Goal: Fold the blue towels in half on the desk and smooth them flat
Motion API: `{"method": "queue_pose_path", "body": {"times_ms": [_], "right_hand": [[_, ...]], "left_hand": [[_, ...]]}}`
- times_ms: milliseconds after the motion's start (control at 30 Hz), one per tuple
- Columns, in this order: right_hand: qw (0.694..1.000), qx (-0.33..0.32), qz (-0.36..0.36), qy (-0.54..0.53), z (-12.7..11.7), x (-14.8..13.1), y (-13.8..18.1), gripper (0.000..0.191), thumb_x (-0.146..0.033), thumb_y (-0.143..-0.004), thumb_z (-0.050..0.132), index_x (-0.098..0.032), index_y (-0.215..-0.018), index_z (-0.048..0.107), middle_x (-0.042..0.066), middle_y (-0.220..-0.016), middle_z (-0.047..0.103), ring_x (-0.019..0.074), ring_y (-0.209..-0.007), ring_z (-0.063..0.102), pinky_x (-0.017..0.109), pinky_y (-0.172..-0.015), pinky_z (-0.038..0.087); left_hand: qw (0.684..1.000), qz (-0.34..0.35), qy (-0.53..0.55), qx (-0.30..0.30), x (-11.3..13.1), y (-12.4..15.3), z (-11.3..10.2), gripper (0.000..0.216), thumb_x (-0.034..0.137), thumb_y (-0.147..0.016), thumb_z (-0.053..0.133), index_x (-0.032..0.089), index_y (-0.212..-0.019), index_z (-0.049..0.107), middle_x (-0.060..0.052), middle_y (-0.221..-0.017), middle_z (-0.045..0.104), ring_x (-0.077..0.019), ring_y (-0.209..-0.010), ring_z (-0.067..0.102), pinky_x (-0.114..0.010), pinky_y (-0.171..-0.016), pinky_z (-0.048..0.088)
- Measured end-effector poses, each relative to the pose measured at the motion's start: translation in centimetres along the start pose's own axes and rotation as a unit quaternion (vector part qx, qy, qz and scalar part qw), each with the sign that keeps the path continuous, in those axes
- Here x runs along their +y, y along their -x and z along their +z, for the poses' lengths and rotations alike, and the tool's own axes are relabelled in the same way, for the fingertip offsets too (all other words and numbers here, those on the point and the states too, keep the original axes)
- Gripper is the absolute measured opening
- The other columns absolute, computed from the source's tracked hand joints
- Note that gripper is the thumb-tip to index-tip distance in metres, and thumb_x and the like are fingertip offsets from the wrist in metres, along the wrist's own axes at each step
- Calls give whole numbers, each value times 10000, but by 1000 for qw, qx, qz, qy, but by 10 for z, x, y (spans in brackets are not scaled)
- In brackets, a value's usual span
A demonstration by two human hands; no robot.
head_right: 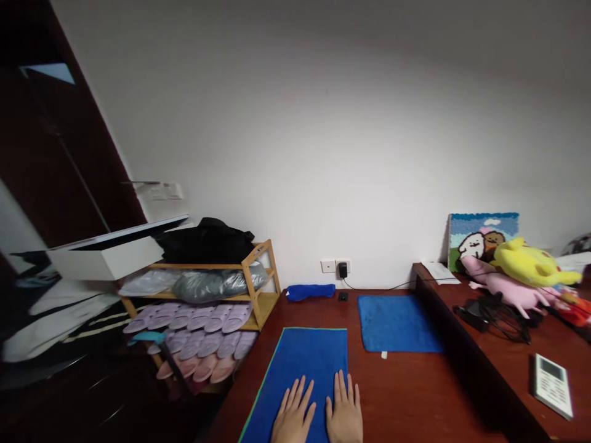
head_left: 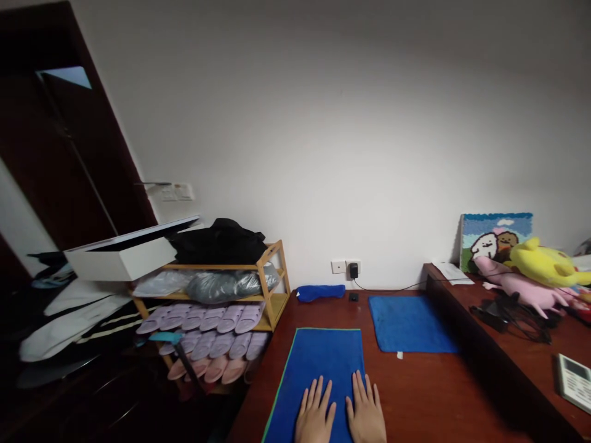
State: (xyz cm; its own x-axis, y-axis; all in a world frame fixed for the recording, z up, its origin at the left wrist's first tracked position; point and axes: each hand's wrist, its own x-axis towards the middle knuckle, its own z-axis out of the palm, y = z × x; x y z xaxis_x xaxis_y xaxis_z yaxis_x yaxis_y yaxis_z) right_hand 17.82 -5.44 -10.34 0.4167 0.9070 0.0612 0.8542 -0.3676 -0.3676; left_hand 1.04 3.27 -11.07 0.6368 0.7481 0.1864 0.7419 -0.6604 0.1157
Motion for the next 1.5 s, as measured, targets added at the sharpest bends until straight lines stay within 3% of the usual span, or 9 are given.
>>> {"method": "queue_pose_path", "body": {"times_ms": [133, 267, 533, 667, 800, 1167, 1300, 1400, 1500], "right_hand": [[1000, -8, 8, 14, 2, -1, 2, 652, -519, -1008, 217, -224, -1589, 251, -33, -1663, 196, 258, -1555, 149, 506, -1276, 160], [1000, -13, 13, 23, 2, -2, -3, 663, -525, -1004, 215, -221, -1593, 235, -31, -1669, 183, 254, -1560, 131, 512, -1277, 136], [998, -27, 20, 47, -7, -3, -16, 652, -513, -1005, 220, -234, -1593, 247, -18, -1669, 192, 276, -1556, 137, 542, -1266, 142], [999, 2, 15, 36, 17, 7, 15, 699, -622, -989, 215, -269, -1590, 258, -33, -1662, 208, 288, -1550, 162, 547, -1258, 202], [999, -26, 19, 39, 25, 12, 42, 713, -611, -987, 211, -228, -1587, 259, -36, -1656, 211, 274, -1549, 173, 526, -1270, 187], [1000, -9, 15, 16, 15, 7, 43, 681, -584, -991, 247, -248, -1582, 295, -29, -1655, 235, 286, -1548, 186, 544, -1267, 179], [1000, -5, 15, 21, 10, 5, 46, 682, -563, -997, 242, -224, -1586, 287, -19, -1662, 223, 283, -1554, 165, 543, -1271, 156], [1000, -5, 16, 15, 19, 9, 43, 702, -597, -984, 258, -225, -1576, 325, -7, -1652, 262, 292, -1545, 197, 543, -1265, 190], [1000, -3, 17, 19, 29, 12, 38, 696, -606, -967, 273, -244, -1549, 389, -8, -1629, 303, 306, -1525, 256, 564, -1248, 230]], "left_hand": [[997, -74, -3, -32, -34, 19, -8, 578, 556, -1035, 273, 347, -1574, 253, 8, -1664, 262, -260, -1538, 258, -541, -1251, 274], [996, -86, -7, -39, -69, 29, -25, 624, 621, -1022, 249, 344, -1581, 218, 15, -1678, 211, -229, -1550, 213, -499, -1266, 249], [997, -75, -8, -26, -61, 5, -34, 593, 576, -1036, 270, 325, -1574, 289, -15, -1668, 270, -247, -1538, 266, -496, -1256, 277], [999, -36, -9, 25, -66, 24, -22, 562, 522, -1044, 320, 398, -1581, 214, 23, -1672, 272, -250, -1529, 297, -506, -1244, 301], [998, -64, -10, 11, -79, 46, -23, 559, 523, -1038, 334, 396, -1575, 246, 18, -1668, 290, -252, -1524, 311, -510, -1236, 309], [993, -100, -50, -26, -116, 64, -36, 573, 510, -1040, 258, 326, -1582, 244, 40, -1645, 335, -239, -1528, 301, -499, -1245, 291], [994, -98, -51, 4, -104, 59, -45, 563, 469, -1043, 289, 278, -1573, 310, 7, -1638, 352, -249, -1523, 311, -504, -1245, 298], [996, -50, -33, 63, -70, 44, -40, 555, 416, -1052, 304, 284, -1589, 253, -1, -1653, 320, -239, -1522, 313, -489, -1244, 318], [998, 19, 2, 60, -32, 29, -27, 563, 414, -1052, 338, 354, -1592, 193, 24, -1657, 305, -238, -1511, 340, -481, -1227, 361]]}}
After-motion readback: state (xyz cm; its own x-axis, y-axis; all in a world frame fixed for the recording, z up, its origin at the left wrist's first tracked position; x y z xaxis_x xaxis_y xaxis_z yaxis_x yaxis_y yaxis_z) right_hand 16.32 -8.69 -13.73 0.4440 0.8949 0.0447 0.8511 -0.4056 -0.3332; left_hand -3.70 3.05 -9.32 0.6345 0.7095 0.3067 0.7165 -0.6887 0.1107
